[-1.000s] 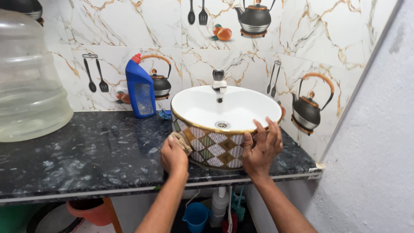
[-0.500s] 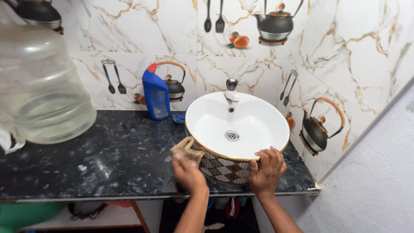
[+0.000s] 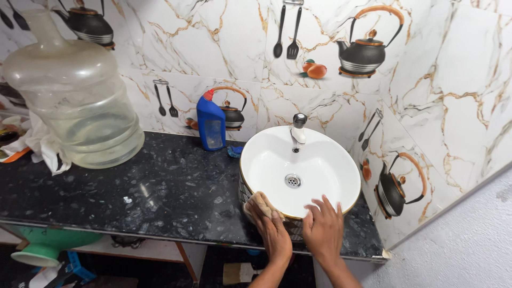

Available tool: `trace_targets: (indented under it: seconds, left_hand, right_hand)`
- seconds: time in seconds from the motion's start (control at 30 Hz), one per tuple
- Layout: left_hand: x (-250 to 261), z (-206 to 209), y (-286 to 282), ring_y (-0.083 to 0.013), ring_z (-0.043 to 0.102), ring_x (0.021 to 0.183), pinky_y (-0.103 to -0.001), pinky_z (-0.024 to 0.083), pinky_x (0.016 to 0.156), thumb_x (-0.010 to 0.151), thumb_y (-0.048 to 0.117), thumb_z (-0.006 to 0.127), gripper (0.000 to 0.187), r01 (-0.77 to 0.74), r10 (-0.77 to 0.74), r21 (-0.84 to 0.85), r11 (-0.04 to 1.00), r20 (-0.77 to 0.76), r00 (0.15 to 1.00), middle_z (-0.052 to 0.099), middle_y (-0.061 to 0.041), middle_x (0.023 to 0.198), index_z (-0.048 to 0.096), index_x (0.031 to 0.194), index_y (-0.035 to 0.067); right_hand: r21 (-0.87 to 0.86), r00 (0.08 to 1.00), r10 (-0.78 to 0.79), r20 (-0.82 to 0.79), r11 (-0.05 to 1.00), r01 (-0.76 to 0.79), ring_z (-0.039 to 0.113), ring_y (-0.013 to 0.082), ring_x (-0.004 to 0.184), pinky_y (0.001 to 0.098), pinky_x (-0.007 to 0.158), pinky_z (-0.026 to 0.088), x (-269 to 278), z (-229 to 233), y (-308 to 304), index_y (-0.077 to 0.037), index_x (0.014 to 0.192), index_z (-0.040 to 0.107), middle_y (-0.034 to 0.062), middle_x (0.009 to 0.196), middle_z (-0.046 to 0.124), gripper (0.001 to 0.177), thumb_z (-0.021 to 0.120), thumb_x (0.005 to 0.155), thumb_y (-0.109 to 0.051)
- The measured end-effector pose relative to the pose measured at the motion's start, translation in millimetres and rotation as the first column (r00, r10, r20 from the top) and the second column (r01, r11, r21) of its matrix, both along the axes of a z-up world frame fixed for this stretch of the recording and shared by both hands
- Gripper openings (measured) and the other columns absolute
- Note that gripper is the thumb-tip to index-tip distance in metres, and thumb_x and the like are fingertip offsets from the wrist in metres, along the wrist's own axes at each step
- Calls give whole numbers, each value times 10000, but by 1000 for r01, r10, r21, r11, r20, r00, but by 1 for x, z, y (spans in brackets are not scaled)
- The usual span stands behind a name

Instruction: The person washes their hands under running water in a bathroom sink, rubbing them together and rinsing thoroughly. They then dry their hands with a cloth and wipe the sink basin and surrounding countertop.

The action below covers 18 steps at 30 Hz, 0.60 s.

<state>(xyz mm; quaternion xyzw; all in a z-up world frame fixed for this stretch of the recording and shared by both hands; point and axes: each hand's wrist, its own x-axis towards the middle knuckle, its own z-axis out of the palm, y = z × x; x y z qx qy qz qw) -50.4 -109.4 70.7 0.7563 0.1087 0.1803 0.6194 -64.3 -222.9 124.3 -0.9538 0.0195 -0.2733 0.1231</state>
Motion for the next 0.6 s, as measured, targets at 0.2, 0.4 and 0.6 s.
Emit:
trace_targets:
  seconds: [0.2,0.4,0.6]
  left_hand:
    - [35,17,31,-358,110,1585,-475,160,1251,1061,437,294,669,-101,107,-43,994,150,983,142,-185,1706,185,1628,98]
    - [108,39,99,-305,379,1481,-410,327,1176,1028,501,323,662,92,-132,-282,955,-127,983,360,-129,1631,305,1584,141]
    - [141,32,136,-279,467,1433,-387,376,1147,1006,617,294,744,256,-360,-423,869,-184,915,461,-125,1580,326,1595,164]
  right_hand:
    - [-84,935,111,-337,986,-147,310,330,1489,534,1190,226,39,41,17,-163,1391,578,154,1551,411,501,540,926,-347]
    - [-31,843,123,-523,986,-162,335,315,1484,526,1213,251,51,57,65,-211,1445,540,138,1581,385,482,380,1036,-411]
    - [27,854,126,-505,991,-130,446,318,1402,502,1163,334,69,65,109,-195,1411,572,131,1493,488,484,371,1037,-427]
